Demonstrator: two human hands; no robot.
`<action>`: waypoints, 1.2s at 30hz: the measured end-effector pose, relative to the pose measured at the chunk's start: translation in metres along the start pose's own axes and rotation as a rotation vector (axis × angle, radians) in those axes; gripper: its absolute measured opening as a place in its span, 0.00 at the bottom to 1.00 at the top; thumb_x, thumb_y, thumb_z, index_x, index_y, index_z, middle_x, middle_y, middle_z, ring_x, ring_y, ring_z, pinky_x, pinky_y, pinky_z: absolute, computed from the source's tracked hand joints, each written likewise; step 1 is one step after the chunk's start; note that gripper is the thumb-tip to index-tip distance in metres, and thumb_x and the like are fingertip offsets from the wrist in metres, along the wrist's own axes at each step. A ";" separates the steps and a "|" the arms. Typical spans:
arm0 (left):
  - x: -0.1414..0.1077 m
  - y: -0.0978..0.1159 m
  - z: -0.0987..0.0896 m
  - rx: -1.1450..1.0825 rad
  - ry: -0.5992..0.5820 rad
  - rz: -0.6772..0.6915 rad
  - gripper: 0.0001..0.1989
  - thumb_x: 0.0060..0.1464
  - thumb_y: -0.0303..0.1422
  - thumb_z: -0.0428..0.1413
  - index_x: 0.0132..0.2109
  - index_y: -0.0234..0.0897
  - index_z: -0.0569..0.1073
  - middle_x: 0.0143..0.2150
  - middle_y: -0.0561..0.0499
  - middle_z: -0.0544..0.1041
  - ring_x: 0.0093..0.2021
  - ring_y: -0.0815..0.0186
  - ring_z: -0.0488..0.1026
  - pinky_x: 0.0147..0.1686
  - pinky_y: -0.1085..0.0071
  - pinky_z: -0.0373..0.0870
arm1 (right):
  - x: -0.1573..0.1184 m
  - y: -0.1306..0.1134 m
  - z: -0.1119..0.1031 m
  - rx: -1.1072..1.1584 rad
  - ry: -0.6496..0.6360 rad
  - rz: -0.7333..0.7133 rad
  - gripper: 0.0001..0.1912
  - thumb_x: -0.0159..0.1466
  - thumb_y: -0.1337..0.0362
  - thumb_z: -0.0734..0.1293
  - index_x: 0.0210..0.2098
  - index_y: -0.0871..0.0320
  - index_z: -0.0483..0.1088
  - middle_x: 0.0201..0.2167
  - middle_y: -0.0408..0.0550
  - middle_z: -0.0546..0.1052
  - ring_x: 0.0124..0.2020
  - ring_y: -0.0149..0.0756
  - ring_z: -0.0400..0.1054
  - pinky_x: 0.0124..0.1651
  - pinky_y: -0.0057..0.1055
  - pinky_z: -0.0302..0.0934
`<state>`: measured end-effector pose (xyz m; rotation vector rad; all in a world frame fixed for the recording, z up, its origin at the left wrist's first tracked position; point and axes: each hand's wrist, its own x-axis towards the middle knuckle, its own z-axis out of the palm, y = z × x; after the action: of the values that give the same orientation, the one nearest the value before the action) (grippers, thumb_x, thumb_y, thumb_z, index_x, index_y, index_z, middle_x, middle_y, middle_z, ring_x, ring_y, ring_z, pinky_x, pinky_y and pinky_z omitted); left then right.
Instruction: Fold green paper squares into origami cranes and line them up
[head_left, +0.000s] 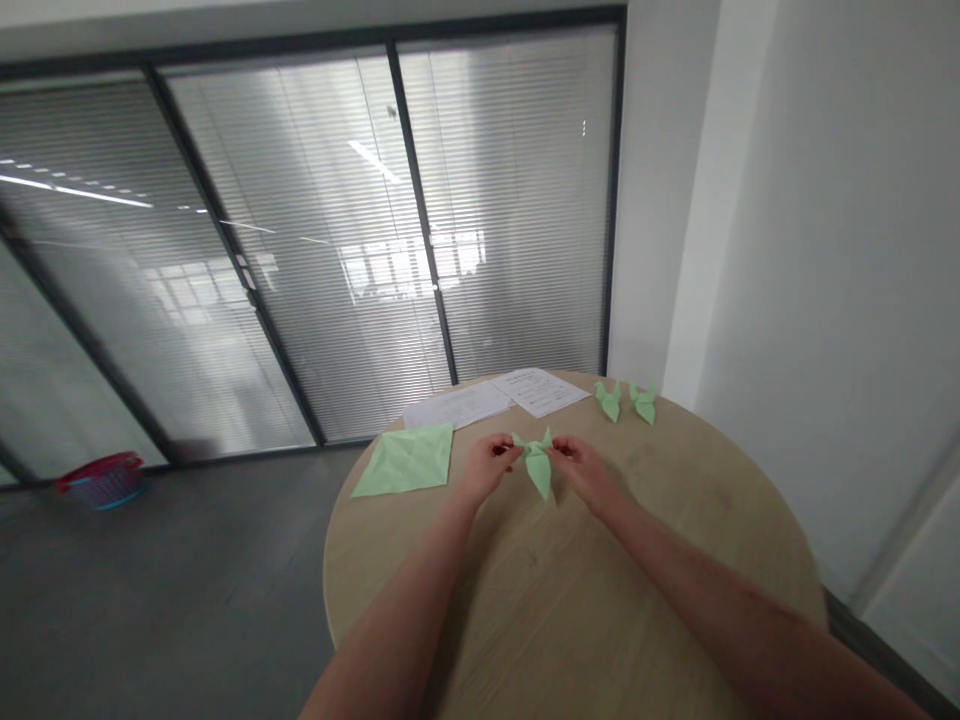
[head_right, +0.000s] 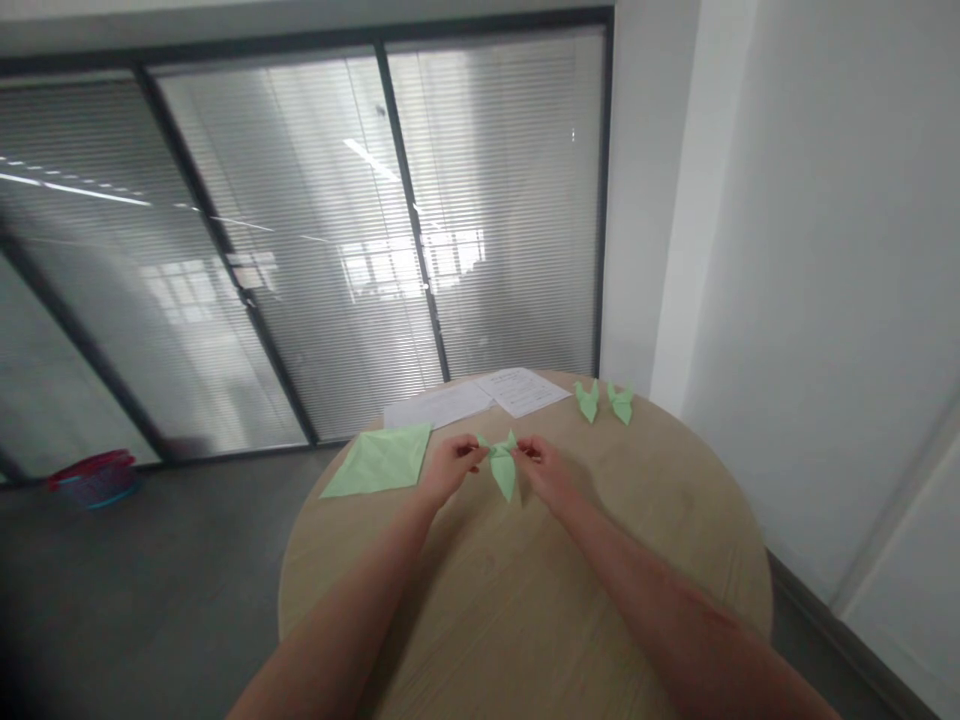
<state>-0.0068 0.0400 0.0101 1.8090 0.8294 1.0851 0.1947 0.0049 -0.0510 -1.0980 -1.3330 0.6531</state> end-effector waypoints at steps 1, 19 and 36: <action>0.001 0.000 -0.001 -0.021 0.020 -0.011 0.15 0.48 0.43 0.64 0.30 0.34 0.77 0.25 0.54 0.72 0.26 0.70 0.68 0.27 0.73 0.71 | 0.001 0.000 0.000 0.015 0.001 -0.006 0.12 0.62 0.51 0.68 0.37 0.51 0.74 0.38 0.47 0.81 0.41 0.43 0.75 0.49 0.38 0.68; -0.009 -0.002 0.018 -0.140 -0.010 -0.333 0.12 0.63 0.39 0.57 0.48 0.35 0.70 0.40 0.47 0.76 0.34 0.65 0.76 0.31 0.70 0.75 | -0.005 -0.006 0.000 -0.100 0.127 -0.028 0.09 0.64 0.53 0.66 0.38 0.51 0.72 0.37 0.47 0.80 0.39 0.43 0.74 0.45 0.38 0.66; -0.009 0.002 0.012 -0.090 -0.138 -0.126 0.33 0.51 0.35 0.60 0.64 0.33 0.67 0.31 0.55 0.71 0.28 0.68 0.67 0.28 0.72 0.62 | -0.003 -0.013 0.008 0.475 0.005 0.474 0.18 0.66 0.48 0.65 0.41 0.56 0.73 0.37 0.53 0.78 0.33 0.38 0.72 0.33 0.33 0.68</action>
<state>0.0005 0.0284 0.0054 1.7119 0.7888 0.8923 0.1833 -0.0007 -0.0410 -1.0175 -0.8436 1.2426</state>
